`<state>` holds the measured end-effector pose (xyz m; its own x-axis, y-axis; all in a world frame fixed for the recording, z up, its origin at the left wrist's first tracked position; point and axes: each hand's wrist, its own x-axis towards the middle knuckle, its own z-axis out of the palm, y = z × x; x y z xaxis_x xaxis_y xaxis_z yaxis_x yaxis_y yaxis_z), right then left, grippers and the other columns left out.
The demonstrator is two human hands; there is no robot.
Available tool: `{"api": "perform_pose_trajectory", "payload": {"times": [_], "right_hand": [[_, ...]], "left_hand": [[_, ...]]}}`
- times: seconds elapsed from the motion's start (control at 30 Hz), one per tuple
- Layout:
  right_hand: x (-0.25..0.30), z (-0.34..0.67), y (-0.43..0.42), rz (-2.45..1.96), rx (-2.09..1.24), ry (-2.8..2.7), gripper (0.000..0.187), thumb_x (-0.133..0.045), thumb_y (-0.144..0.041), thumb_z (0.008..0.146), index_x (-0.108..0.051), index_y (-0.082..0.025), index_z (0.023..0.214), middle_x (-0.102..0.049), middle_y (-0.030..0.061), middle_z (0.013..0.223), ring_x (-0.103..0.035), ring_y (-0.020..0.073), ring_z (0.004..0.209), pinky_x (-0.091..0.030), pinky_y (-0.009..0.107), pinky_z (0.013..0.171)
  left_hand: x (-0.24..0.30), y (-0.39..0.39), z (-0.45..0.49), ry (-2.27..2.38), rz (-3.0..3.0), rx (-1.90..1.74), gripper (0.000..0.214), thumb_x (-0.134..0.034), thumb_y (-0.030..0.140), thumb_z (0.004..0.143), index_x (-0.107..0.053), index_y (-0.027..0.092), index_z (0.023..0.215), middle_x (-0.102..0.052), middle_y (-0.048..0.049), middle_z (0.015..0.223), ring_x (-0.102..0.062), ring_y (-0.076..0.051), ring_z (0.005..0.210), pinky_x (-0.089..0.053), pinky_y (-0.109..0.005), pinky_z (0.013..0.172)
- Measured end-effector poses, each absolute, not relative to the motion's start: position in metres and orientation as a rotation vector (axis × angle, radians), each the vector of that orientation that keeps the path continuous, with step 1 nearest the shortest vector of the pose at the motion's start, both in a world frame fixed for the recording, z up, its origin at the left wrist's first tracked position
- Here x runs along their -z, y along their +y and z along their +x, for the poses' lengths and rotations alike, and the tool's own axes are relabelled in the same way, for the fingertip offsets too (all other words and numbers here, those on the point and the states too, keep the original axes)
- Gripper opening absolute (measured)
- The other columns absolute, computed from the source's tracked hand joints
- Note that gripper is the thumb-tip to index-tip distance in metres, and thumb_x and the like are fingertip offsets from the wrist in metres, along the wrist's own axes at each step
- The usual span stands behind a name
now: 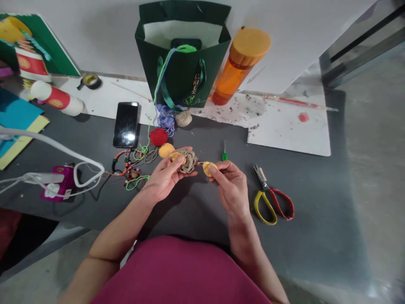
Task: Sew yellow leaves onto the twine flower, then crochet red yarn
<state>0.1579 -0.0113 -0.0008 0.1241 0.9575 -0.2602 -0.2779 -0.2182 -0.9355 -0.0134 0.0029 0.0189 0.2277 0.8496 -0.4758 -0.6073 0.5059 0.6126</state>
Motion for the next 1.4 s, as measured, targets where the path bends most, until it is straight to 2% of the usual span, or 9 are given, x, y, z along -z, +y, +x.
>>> {"api": "perform_pose_trajectory", "payload": {"times": [0.13, 0.43, 0.6, 0.73, 0.87, 0.97, 1.1, 1.2, 1.4], "right_hand": [[0.003, 0.154, -0.014, -1.259, -1.356, -0.814, 0.031, -0.088, -0.045, 0.069, -0.067, -0.022, 0.070, -0.069, -0.0021, 0.067, -0.058, 0.0106, 0.055, -0.050, 0.026, 0.054], [0.005, 0.151, -0.015, -1.295, -1.291, -0.849, 0.028, -0.086, -0.042, 0.073, -0.066, -0.023, 0.069, -0.065, -0.0031, 0.065, -0.057, 0.0105, 0.055, -0.050, 0.025, 0.054], [0.000, 0.149, -0.017, -1.343, -1.277, -0.904, 0.027, -0.087, -0.041, 0.071, -0.068, -0.022, 0.069, -0.067, -0.0024, 0.063, -0.058, 0.0107, 0.056, -0.050, 0.025, 0.054], [-0.002, 0.157, -0.013, -1.343, -1.304, -0.857, 0.031, -0.090, -0.043, 0.066, -0.068, -0.022, 0.068, -0.068, -0.0018, 0.063, -0.058, 0.0107, 0.054, -0.050, 0.025, 0.052], [0.005, 0.169, -0.007, -1.438, -1.298, -0.867, 0.036, -0.090, -0.048, 0.064, -0.069, -0.021, 0.070, -0.068, -0.0009, 0.062, -0.056, 0.0102, 0.051, -0.047, 0.024, 0.050], [0.011, 0.173, -0.006, -1.542, -1.344, -1.168, 0.033, -0.084, -0.050, 0.070, -0.073, -0.019, 0.076, -0.070, 0.0021, 0.066, -0.058, 0.0129, 0.054, -0.049, 0.027, 0.053], [0.004, 0.168, -0.009, -1.642, -0.868, -1.443, 0.025, -0.069, -0.040, 0.086, -0.076, -0.020, 0.099, -0.075, 0.0070, 0.091, -0.065, 0.0166, 0.069, -0.053, 0.033, 0.064], [-0.006, 0.164, -0.011, -1.578, -0.610, -1.413, 0.022, -0.059, -0.037, 0.095, -0.074, -0.022, 0.102, -0.075, 0.0085, 0.095, -0.069, 0.0209, 0.086, -0.055, 0.036, 0.075], [-0.001, 0.157, -0.008, -1.370, -1.359, -1.296, 0.039, -0.079, -0.054, 0.079, -0.073, -0.022, 0.099, -0.077, 0.0045, 0.088, -0.068, 0.0186, 0.076, -0.057, 0.033, 0.072]], "left_hand": [[-0.016, -0.001, -0.007, 0.854, 0.325, -0.986, 0.033, -0.080, 0.027, 0.083, -0.073, 0.017, 0.113, -0.074, -0.0042, 0.091, -0.071, -0.017, 0.088, -0.064, -0.030, 0.079], [-0.020, -0.001, -0.004, 0.819, 0.201, -0.968, 0.031, -0.067, 0.037, 0.093, -0.070, 0.018, 0.118, -0.074, -0.0111, 0.120, -0.072, -0.021, 0.096, -0.064, -0.028, 0.067], [-0.020, -0.002, -0.003, 0.851, 0.273, -1.008, 0.044, -0.078, 0.016, 0.080, -0.068, 0.019, 0.122, -0.074, -0.0089, 0.118, -0.073, -0.020, 0.098, -0.061, -0.022, 0.064], [-0.022, 0.002, -0.008, 0.883, 0.259, -1.053, 0.050, -0.074, 0.014, 0.083, -0.063, 0.020, 0.131, -0.075, -0.0090, 0.112, -0.073, -0.022, 0.102, -0.060, -0.022, 0.062], [-0.024, 0.005, -0.016, 0.863, 0.249, -1.115, 0.039, -0.070, 0.017, 0.088, -0.065, 0.019, 0.126, -0.076, -0.0085, 0.114, -0.072, -0.023, 0.109, -0.062, -0.026, 0.071], [-0.022, 0.004, -0.017, 0.820, 0.266, -1.098, 0.033, -0.072, 0.021, 0.088, -0.066, 0.019, 0.121, -0.075, -0.0089, 0.119, -0.070, -0.026, 0.116, -0.062, -0.033, 0.085], [-0.017, 0.001, -0.011, 0.797, 0.280, -1.067, 0.035, -0.077, 0.025, 0.085, -0.068, 0.020, 0.118, -0.075, -0.0084, 0.121, -0.067, -0.027, 0.123, -0.053, -0.042, 0.106], [-0.014, -0.001, -0.006, 0.791, 0.314, -1.050, 0.036, -0.081, 0.028, 0.081, -0.070, 0.020, 0.115, -0.076, -0.0073, 0.120, -0.065, -0.027, 0.126, -0.046, -0.042, 0.113], [-0.011, -0.006, -0.001, 0.811, 0.446, -0.981, 0.036, -0.079, 0.032, 0.084, -0.074, 0.023, 0.119, -0.070, -0.0071, 0.135, -0.059, -0.026, 0.131, -0.039, -0.041, 0.117]]}}
